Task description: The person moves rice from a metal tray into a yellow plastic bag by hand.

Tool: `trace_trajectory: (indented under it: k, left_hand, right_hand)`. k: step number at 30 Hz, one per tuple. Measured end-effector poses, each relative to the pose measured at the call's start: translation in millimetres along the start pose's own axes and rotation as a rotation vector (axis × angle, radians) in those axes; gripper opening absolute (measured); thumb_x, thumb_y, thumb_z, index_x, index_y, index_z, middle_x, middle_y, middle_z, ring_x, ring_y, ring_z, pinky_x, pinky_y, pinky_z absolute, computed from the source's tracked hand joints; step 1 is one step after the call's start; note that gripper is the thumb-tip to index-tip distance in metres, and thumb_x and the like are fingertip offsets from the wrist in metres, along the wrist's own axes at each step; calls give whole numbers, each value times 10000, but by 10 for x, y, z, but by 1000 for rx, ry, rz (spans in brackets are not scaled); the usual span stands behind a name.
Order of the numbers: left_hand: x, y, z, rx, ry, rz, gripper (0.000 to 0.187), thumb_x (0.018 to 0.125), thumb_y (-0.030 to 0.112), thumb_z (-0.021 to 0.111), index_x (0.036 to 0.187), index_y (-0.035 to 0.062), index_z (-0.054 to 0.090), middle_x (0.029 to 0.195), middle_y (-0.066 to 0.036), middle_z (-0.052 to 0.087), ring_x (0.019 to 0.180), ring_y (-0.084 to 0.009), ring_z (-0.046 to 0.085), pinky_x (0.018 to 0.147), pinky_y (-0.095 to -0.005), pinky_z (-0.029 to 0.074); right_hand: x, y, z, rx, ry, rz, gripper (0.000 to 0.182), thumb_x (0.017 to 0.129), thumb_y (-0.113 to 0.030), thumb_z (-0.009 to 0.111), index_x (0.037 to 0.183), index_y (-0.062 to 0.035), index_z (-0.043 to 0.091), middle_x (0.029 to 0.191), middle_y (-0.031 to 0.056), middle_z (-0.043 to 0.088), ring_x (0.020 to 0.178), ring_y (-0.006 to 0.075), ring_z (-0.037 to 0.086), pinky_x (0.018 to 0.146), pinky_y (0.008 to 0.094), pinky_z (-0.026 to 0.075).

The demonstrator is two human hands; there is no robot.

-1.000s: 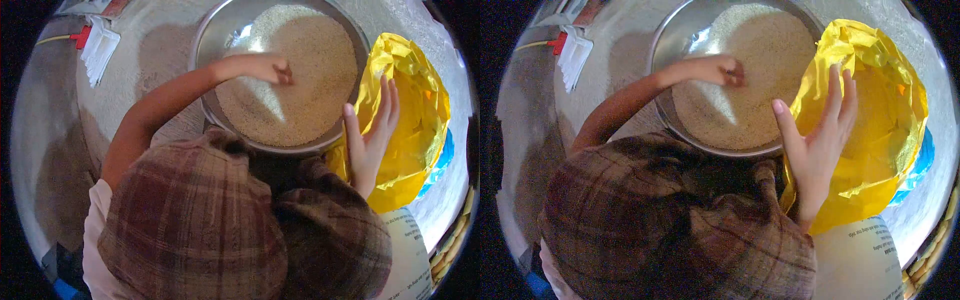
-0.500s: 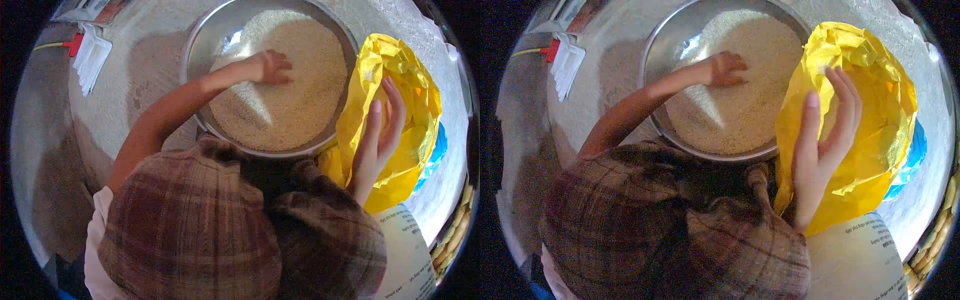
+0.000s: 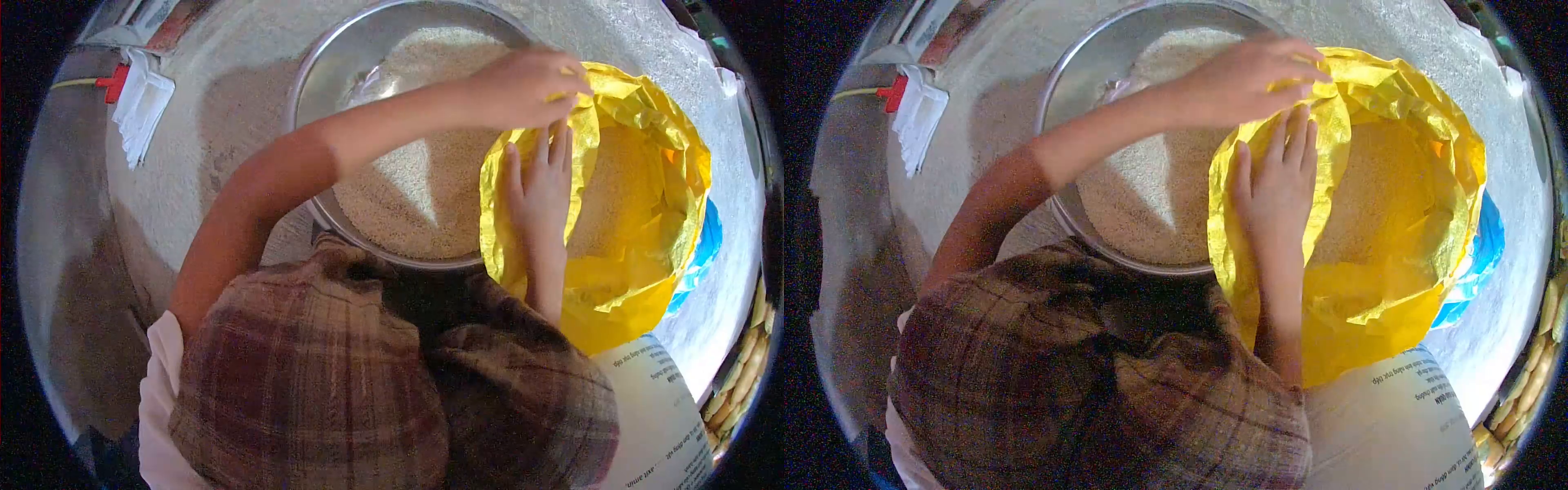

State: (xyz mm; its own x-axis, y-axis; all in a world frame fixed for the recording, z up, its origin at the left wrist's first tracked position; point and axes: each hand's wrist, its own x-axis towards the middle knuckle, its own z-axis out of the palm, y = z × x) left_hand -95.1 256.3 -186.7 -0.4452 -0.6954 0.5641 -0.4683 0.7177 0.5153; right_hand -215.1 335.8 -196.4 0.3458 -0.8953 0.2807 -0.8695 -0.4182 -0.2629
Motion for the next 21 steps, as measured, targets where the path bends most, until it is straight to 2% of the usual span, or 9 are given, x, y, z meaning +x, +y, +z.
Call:
trace_trajectory:
  k: [4, 7, 11, 13, 14, 16, 18, 20, 21]
  left_hand:
    - [-203, 96, 107, 13, -111, -133, 394, 718, 80, 460, 1109, 114, 424, 1146, -113, 363, 1014, -256, 409, 824, -334, 359]
    - [-319, -31, 119, 242, -134, -8, 476, 701, 56, 457, 1161, 122, 357, 1182, -98, 329, 1018, -254, 410, 815, -330, 371]
    - [-446, -148, 143, 109, -145, -71, 458, 686, 5, 451, 1125, 128, 414, 1233, -68, 301, 978, -231, 454, 825, -308, 370]
    - [-546, -237, 67, -727, -11, -441, 317, 716, 40, 456, 1024, 97, 501, 1129, -62, 428, 938, -192, 474, 800, -264, 381]
    - [-627, -279, -1, -712, -8, -457, 317, 716, 40, 456, 1024, 97, 501, 1129, -62, 428, 938, -192, 474, 800, -264, 381]
    - [-841, -353, -144, -883, 416, -636, 197, 747, 104, 461, 919, 81, 554, 974, -57, 526, 865, -162, 493, 749, -237, 388]
    - [-1178, -439, -303, -602, 442, -844, 236, 763, 149, 457, 939, 8, 526, 879, -48, 530, 808, -117, 471, 734, -238, 356]
    - [-1572, -638, -275, -146, 459, -794, 211, 749, 173, 459, 882, 40, 554, 859, -127, 548, 829, -231, 512, 733, -306, 386]
    - [-1680, -638, -279, -145, 457, -790, 211, 749, 173, 459, 882, 40, 554, 859, -127, 548, 829, -231, 512, 733, -306, 386]
  right_hand:
    - [-62, 41, -16, 34, -18, 3, 501, 766, -269, 429, 1128, 60, 322, 1198, 233, 265, 1118, 364, 241, 915, 386, 227]
    - [-107, -61, -35, -66, -63, -8, 490, 765, -269, 433, 1129, 42, 330, 1183, 219, 291, 1122, 344, 247, 909, 378, 237]
    - [-14, -284, -43, 182, -40, -122, 449, 755, -244, 458, 1106, 18, 359, 1140, 204, 337, 1075, 331, 311, 872, 385, 271]
    - [107, -392, -100, 243, 31, -308, 391, 753, -192, 463, 1072, 18, 378, 1087, 207, 373, 1000, 342, 367, 823, 383, 309]
    - [162, -456, -118, 263, 28, -315, 391, 753, -192, 463, 1072, 18, 378, 1087, 207, 373, 1000, 342, 367, 823, 383, 309]
    - [243, -554, -120, 603, 34, -214, 346, 755, -158, 451, 1040, 30, 391, 1034, 213, 397, 959, 357, 380, 803, 378, 326]
    - [288, -652, -2, 698, -26, -202, 320, 754, -136, 447, 1022, 32, 399, 1004, 228, 400, 936, 373, 385, 787, 378, 337]
    - [312, -745, 215, 836, -275, -149, 348, 765, -161, 414, 1035, 57, 387, 1036, 264, 371, 964, 384, 368, 820, 386, 314]
    - [319, -758, 399, 837, -269, -148, 348, 765, -161, 414, 1035, 57, 387, 1036, 264, 371, 964, 384, 368, 820, 386, 314]
